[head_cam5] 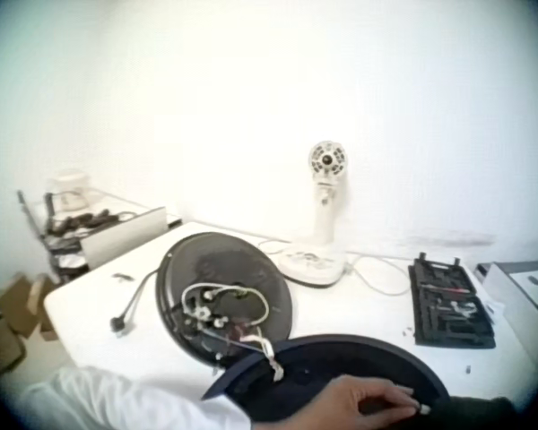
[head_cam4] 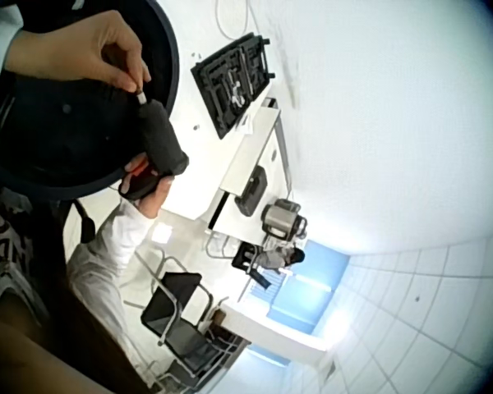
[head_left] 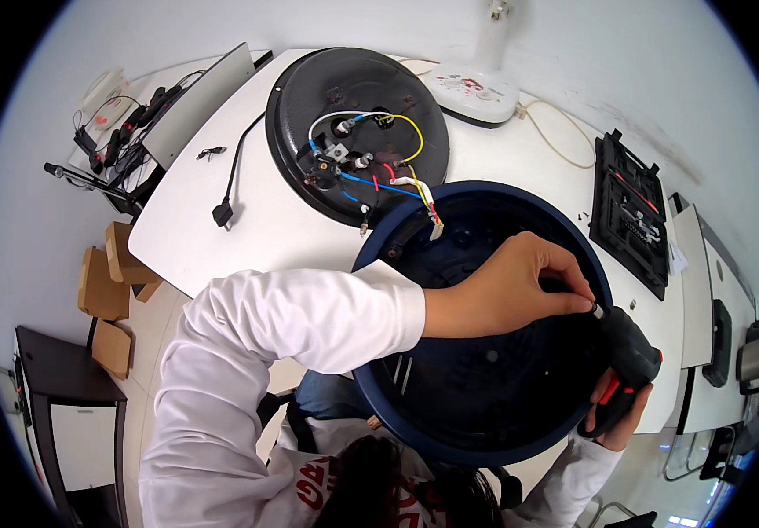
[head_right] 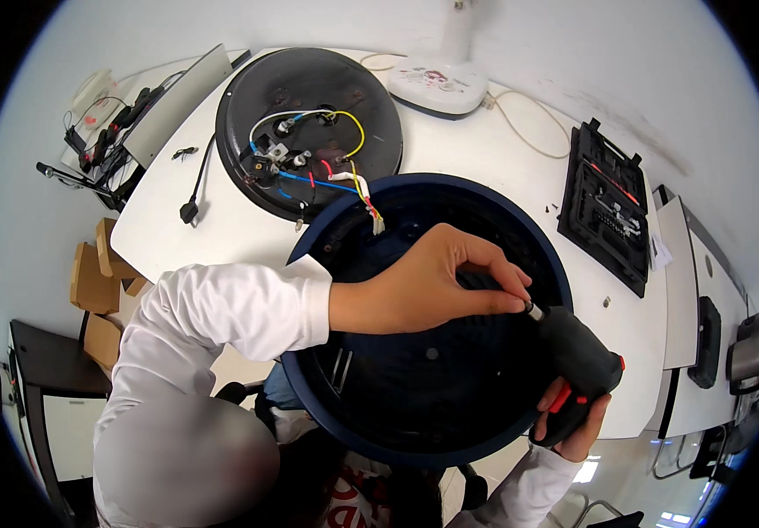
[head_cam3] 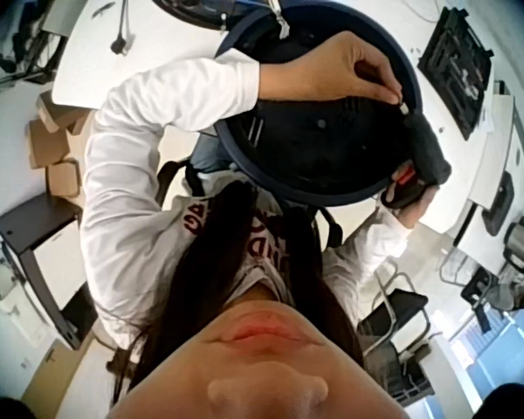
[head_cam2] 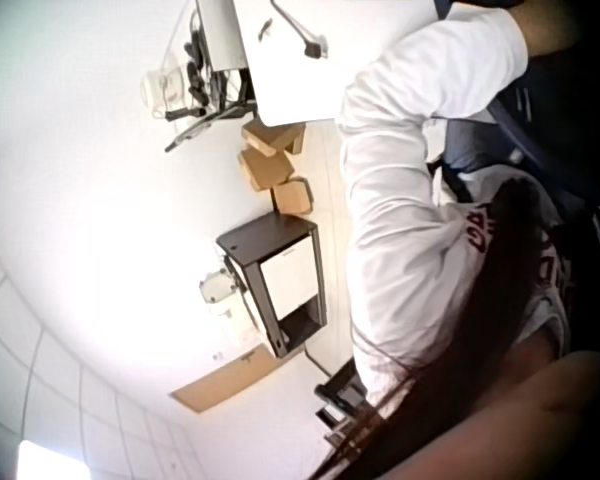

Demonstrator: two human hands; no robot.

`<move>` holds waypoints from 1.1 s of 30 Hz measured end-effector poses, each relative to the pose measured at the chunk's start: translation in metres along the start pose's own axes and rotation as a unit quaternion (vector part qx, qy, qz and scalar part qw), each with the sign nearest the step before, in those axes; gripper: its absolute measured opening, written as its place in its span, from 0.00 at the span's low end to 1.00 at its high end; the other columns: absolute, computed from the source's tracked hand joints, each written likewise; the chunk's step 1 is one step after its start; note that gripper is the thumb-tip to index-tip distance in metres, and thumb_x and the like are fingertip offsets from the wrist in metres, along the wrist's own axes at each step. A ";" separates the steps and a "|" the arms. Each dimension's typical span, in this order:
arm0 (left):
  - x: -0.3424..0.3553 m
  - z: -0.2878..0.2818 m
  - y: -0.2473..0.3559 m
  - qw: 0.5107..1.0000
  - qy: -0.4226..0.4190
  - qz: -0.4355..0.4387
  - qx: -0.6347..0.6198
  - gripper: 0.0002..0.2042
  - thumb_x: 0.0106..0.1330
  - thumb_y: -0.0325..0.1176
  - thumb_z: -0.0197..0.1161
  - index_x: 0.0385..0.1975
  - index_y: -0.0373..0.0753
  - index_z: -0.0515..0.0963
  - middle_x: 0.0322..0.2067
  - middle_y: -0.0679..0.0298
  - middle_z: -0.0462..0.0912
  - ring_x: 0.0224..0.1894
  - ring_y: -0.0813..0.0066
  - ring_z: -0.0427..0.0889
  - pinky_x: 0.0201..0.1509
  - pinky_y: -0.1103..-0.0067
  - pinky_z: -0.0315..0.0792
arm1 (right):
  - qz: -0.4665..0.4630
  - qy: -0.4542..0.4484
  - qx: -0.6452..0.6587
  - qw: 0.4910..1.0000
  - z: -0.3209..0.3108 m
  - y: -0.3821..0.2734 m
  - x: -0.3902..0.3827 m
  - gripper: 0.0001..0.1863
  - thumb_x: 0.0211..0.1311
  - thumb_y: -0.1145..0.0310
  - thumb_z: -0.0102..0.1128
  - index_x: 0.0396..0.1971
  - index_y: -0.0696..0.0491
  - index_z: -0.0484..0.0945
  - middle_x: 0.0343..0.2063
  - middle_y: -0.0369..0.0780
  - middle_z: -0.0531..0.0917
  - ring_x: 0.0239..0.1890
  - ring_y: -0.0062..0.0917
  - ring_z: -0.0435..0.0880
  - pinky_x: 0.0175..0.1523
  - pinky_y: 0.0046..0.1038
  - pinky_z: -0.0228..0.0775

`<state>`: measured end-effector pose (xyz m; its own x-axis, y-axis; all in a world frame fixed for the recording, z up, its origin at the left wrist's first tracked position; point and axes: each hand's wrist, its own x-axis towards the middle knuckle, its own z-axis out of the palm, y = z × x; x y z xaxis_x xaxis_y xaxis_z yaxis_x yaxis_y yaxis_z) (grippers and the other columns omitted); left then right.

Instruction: The person uses a cordless electric screwdriver to remove screws from the base of a disassembled electric fan. They swap the screwdriver for another unit and continue unscrewing components from the fan base while seated at a white desk.

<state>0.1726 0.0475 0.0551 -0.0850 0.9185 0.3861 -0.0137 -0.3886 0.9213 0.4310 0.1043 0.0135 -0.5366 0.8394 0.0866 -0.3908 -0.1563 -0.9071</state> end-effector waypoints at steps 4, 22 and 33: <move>-0.004 -0.009 0.017 0.989 -0.048 -0.005 0.138 0.10 0.53 0.31 0.65 0.34 0.37 0.79 0.35 0.60 0.81 0.40 0.71 0.79 0.45 0.78 0.71 | -0.001 0.007 -0.029 1.000 0.000 0.005 -0.001 0.36 0.62 0.41 0.34 0.41 0.66 0.66 0.18 0.45 0.74 0.07 0.21 0.67 0.11 0.17 0.57; -0.132 -0.172 0.008 0.918 0.216 -0.109 -0.313 0.31 0.58 0.31 0.55 0.61 0.46 0.51 0.57 0.61 0.64 0.56 0.66 0.68 0.62 0.62 0.57 | 0.137 0.055 -0.153 0.977 0.001 -0.020 -0.012 0.24 0.61 0.42 0.38 0.38 0.48 0.69 0.28 0.32 0.75 0.22 0.18 0.68 0.21 0.18 0.57; -0.108 -0.152 -0.022 0.913 0.258 -0.107 -0.298 0.19 0.57 0.33 0.47 0.50 0.41 0.62 0.43 0.67 0.72 0.43 0.78 0.72 0.51 0.76 0.67 | 0.148 0.044 -0.200 0.968 0.026 -0.032 -0.005 0.22 0.61 0.45 0.44 0.40 0.50 0.70 0.27 0.35 0.73 0.26 0.18 0.68 0.26 0.17 0.57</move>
<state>0.0308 -0.0542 -0.0134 -0.4721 0.8814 -0.0134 -0.6116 -0.3165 0.7251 0.4265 0.0917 0.0531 -0.5090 0.8320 -0.2207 0.0999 -0.1975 -0.9752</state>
